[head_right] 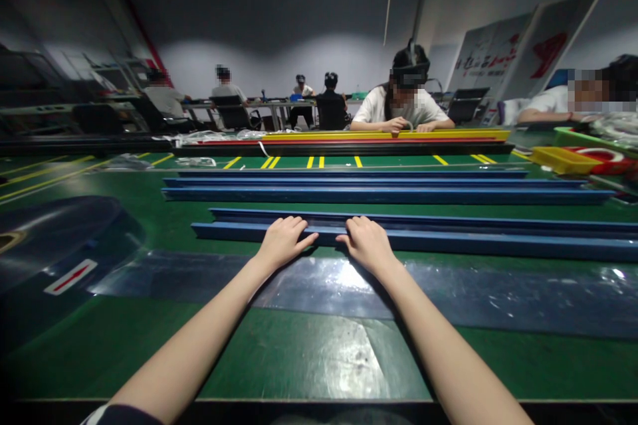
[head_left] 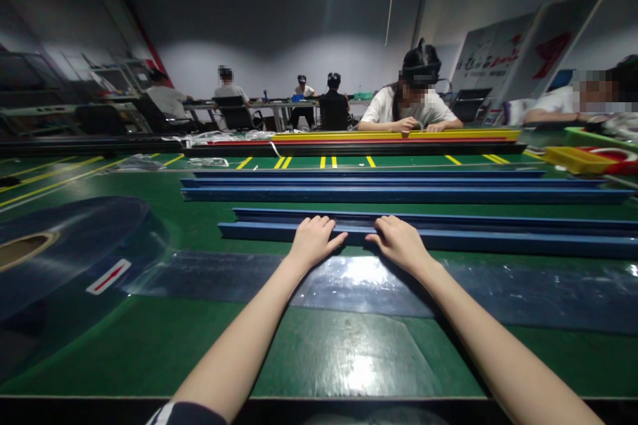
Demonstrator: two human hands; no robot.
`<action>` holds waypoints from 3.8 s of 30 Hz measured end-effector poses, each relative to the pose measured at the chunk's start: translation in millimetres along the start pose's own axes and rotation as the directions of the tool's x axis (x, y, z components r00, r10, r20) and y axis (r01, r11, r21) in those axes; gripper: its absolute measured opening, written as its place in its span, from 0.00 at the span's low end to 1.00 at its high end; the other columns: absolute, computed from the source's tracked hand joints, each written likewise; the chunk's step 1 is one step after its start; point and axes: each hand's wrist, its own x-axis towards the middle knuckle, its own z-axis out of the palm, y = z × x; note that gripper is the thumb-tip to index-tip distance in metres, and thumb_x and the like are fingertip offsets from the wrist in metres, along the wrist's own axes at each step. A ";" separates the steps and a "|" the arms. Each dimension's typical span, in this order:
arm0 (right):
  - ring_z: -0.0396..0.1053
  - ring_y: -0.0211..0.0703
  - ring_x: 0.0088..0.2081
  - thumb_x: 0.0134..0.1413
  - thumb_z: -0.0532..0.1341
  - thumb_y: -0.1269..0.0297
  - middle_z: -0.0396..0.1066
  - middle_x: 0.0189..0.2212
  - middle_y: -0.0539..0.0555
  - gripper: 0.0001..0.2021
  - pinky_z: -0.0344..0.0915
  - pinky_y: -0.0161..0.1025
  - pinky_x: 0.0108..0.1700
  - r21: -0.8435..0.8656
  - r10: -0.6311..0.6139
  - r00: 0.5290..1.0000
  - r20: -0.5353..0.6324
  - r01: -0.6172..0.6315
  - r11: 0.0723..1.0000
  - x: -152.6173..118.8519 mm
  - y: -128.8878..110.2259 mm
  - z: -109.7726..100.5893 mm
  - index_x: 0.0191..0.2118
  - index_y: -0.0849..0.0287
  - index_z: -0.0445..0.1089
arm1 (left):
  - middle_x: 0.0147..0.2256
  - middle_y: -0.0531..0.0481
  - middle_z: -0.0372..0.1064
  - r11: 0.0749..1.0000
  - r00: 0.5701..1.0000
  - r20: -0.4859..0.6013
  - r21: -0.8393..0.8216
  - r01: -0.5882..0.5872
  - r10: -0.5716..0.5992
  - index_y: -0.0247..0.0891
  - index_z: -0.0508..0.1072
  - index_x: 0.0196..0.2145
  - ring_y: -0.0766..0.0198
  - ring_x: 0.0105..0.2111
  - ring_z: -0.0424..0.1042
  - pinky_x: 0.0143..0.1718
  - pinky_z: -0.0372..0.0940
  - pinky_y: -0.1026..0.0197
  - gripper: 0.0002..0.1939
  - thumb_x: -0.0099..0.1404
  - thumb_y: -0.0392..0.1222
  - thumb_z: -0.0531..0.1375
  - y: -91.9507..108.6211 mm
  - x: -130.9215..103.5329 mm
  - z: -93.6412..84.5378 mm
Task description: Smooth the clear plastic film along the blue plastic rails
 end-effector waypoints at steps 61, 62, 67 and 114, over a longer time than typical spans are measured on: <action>0.67 0.43 0.41 0.59 0.51 0.54 0.71 0.38 0.55 0.14 0.56 0.35 0.36 0.052 -0.042 0.990 0.135 0.035 0.998 9.6 -13.5 -6.3 0.37 0.58 0.68 | 0.36 0.47 0.71 0.995 0.992 0.074 0.021 0.100 -0.101 0.38 0.70 0.35 0.59 0.38 0.68 0.37 0.55 0.59 0.23 0.63 0.61 0.49 -20.2 -19.0 -12.0; 0.67 0.43 0.41 0.59 0.51 0.54 0.71 0.38 0.55 0.15 0.56 0.35 0.35 0.046 -0.041 0.990 0.135 0.035 0.998 9.2 -13.6 -6.1 0.37 0.58 0.68 | 0.36 0.47 0.71 0.995 0.992 0.077 0.027 0.100 -0.102 0.38 0.70 0.35 0.58 0.38 0.67 0.37 0.55 0.59 0.23 0.63 0.60 0.49 -20.4 -19.3 -11.9; 0.67 0.42 0.40 0.59 0.50 0.55 0.71 0.37 0.54 0.14 0.55 0.35 0.34 0.036 -0.041 0.992 0.122 0.037 0.999 7.6 -14.2 -4.3 0.36 0.58 0.68 | 0.36 0.46 0.71 0.994 0.991 0.078 0.029 0.106 -0.108 0.37 0.70 0.33 0.58 0.38 0.67 0.37 0.54 0.58 0.22 0.64 0.59 0.48 -18.1 -18.9 -10.5; 0.67 0.42 0.36 0.59 0.51 0.54 0.71 0.34 0.54 0.15 0.52 0.37 0.34 -0.014 -0.052 0.998 0.019 0.052 0.999 4.2 -11.7 9.5 0.34 0.59 0.67 | 0.35 0.46 0.71 0.994 0.994 0.025 0.039 0.106 -0.107 0.37 0.69 0.33 0.58 0.37 0.67 0.37 0.53 0.58 0.23 0.65 0.59 0.47 -18.6 -20.5 -1.8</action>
